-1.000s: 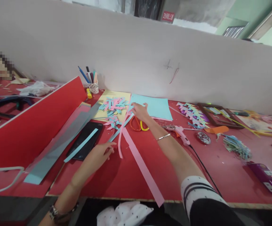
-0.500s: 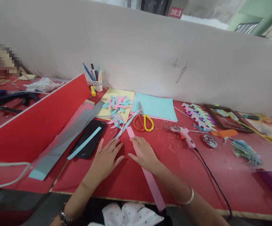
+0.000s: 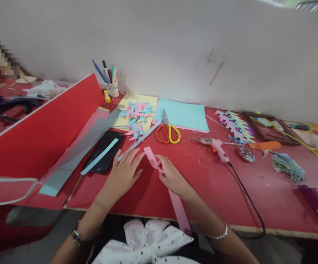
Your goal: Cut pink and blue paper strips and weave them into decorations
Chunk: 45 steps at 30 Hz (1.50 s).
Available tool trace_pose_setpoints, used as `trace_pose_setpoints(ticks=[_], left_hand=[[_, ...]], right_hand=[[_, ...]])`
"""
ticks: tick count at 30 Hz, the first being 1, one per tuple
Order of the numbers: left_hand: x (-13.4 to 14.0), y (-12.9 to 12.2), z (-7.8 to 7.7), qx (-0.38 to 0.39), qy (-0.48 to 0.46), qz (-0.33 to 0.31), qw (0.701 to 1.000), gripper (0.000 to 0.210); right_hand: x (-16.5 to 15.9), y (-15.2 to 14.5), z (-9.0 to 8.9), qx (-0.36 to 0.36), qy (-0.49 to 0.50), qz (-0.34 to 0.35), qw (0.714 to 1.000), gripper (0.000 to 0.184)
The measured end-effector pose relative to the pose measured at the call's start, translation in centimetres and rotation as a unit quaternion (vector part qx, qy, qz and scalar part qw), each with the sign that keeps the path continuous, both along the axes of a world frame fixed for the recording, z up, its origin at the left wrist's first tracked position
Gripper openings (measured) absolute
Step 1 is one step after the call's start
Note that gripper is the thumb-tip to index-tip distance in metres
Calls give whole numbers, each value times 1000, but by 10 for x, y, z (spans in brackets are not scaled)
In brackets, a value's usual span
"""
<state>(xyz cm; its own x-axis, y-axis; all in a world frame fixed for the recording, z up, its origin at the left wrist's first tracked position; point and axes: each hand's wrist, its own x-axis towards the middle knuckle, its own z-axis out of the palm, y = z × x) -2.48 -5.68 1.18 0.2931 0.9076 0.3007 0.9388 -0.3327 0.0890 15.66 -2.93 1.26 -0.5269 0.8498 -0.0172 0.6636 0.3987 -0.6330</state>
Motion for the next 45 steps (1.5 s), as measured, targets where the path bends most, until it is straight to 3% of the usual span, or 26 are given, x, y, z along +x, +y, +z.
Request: trace_pose_setpoints(ticks=[2, 5, 9, 13, 16, 18, 22, 25, 26, 28, 32, 34, 36, 40, 45], left_hand=[[3, 2, 4, -27, -10, -40, 999, 43], [8, 5, 10, -104, -51, -109, 987, 50], [16, 7, 16, -212, -136, -142, 957, 45], [20, 6, 20, -273, -279, -183, 902, 37], [23, 5, 23, -317, -380, -155, 855, 44], [25, 4, 25, -344, -382, -133, 847, 39], [25, 5, 30, -309, -337, -138, 878, 30], [20, 5, 33, -217, -301, -180, 911, 27], [18, 4, 33, -176, -282, -198, 922, 27], [12, 3, 30, -91, -224, -217, 946, 29], [5, -4, 13, 29, -56, -184, 981, 31], [4, -8, 2, 39, 2, -194, 980, 30], [6, -13, -8, 28, 24, -199, 979, 27], [9, -19, -18, -12, 27, -154, 988, 23], [10, -22, -17, -35, 43, -147, 988, 24]], right_hand=[[2, 0, 2, 16, -32, 33, 999, 54], [7, 0, 7, 95, -60, 121, 986, 42], [17, -1, 19, 181, -31, 218, 959, 27], [26, -5, 33, 181, 23, 213, 960, 30], [29, -8, 38, 171, 44, 199, 964, 29], [29, -8, 38, 146, 62, 170, 973, 25], [30, -8, 38, 34, 101, 65, 992, 51], [35, -8, 45, 19, 83, 51, 995, 23], [37, -8, 47, 47, 64, 61, 995, 13], [41, -8, 50, 143, 5, 87, 986, 19], [43, -15, 36, 328, -137, 145, 924, 34], [41, -19, 21, 363, -180, 166, 899, 36], [38, -23, 7, 369, -199, 158, 894, 34], [30, -31, -8, 288, -203, 61, 934, 28], [14, -40, -6, 242, -186, 55, 951, 28]])
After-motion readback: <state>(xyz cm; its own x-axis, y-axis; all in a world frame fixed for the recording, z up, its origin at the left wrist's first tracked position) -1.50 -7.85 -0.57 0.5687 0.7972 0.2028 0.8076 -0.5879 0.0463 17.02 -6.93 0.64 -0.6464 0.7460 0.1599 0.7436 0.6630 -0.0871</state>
